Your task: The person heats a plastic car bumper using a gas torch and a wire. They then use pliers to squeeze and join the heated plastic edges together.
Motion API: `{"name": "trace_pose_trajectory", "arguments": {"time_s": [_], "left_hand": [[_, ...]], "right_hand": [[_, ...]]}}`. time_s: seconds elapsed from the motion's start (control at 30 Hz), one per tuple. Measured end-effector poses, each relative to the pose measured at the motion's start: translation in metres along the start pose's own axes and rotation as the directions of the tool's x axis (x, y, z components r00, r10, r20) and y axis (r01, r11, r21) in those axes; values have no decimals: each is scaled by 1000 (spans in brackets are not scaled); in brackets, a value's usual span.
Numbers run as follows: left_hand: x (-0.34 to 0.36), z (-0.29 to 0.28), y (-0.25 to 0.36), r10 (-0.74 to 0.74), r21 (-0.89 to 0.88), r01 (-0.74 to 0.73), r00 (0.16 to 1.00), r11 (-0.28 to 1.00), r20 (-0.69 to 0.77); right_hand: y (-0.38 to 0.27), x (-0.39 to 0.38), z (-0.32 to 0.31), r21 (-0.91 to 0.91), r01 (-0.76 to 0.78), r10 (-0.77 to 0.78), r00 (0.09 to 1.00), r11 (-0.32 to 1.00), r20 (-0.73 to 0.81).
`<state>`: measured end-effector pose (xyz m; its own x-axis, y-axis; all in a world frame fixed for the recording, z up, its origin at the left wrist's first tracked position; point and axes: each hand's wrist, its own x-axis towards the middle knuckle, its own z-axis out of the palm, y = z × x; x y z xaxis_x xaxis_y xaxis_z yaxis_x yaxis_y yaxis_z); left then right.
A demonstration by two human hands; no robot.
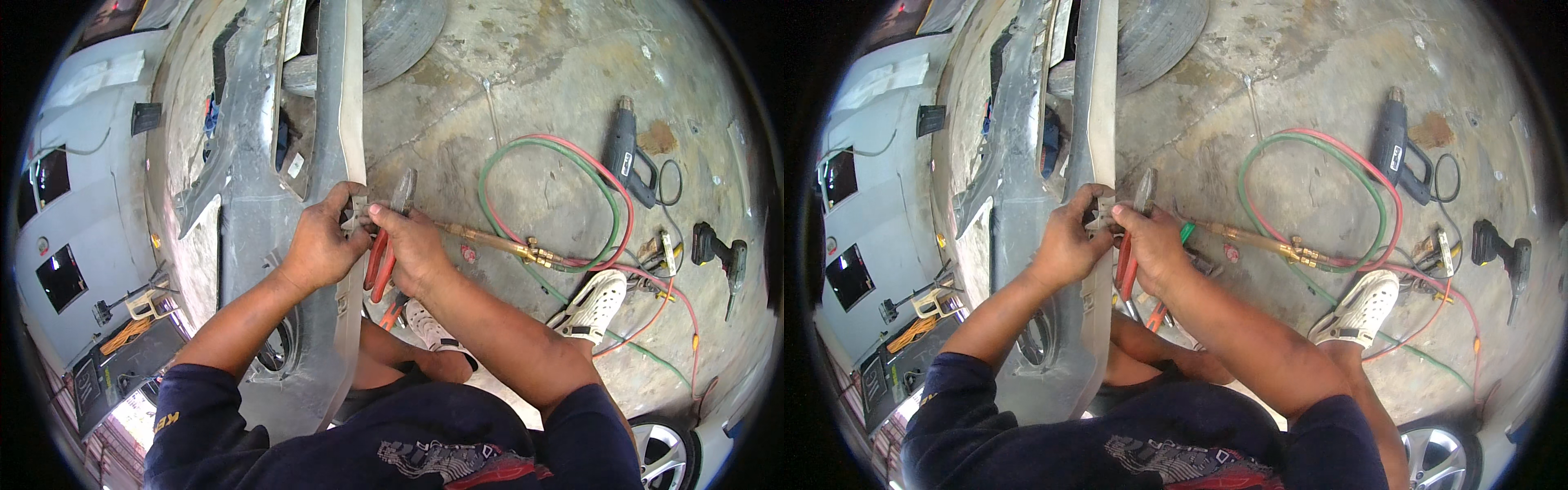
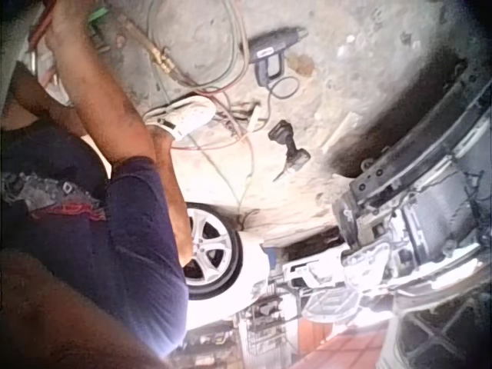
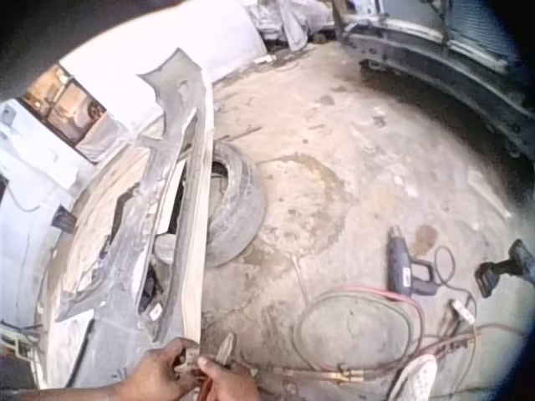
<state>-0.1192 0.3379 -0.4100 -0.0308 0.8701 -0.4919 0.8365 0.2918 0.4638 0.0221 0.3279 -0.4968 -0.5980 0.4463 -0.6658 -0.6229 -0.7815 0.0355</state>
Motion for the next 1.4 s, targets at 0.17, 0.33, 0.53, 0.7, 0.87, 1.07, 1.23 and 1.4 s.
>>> {"name": "trace_pose_trajectory", "arguments": {"time_s": [0.17, 0.33, 0.53, 0.7, 0.87, 1.07, 1.23, 1.4], "left_hand": [[3, 0, 0, 1, 65, -3, 999, 998, 32], [3, 2, 3, 7, 102, -8, 1000, 995, 9], [2, 0, 8, -11, 102, 8, 1000, 995, 22], [2, -2, 9, 28, 146, -31, 999, 989, 24], [-3, 3, 8, 93, 319, -77, 995, 945, -35], [-11, 16, 14, -98, 168, 143, 962, 975, -253], [-11, 15, 7, -43, 209, 104, 961, 972, -274], [-11, 16, 3, 45, 328, 52, 959, 943, -279]], "right_hand": [[-9, 1, 1, -84, -16, 16, 1000, 996, -1], [-10, 6, 0, -95, -21, 19, 999, 995, -27], [-10, 10, 3, -155, -12, 1, 997, 988, -71], [-19, 19, 0, -470, 51, -83, 995, 881, -50], [-24, 21, 9, -870, 178, -335, 942, 461, 15], [-26, 22, 15, -921, 184, -356, 933, 343, 54], [-27, 21, 21, -953, 179, -368, 926, 244, 79], [-28, 13, 28, -965, 148, -368, 928, 218, 59]]}}
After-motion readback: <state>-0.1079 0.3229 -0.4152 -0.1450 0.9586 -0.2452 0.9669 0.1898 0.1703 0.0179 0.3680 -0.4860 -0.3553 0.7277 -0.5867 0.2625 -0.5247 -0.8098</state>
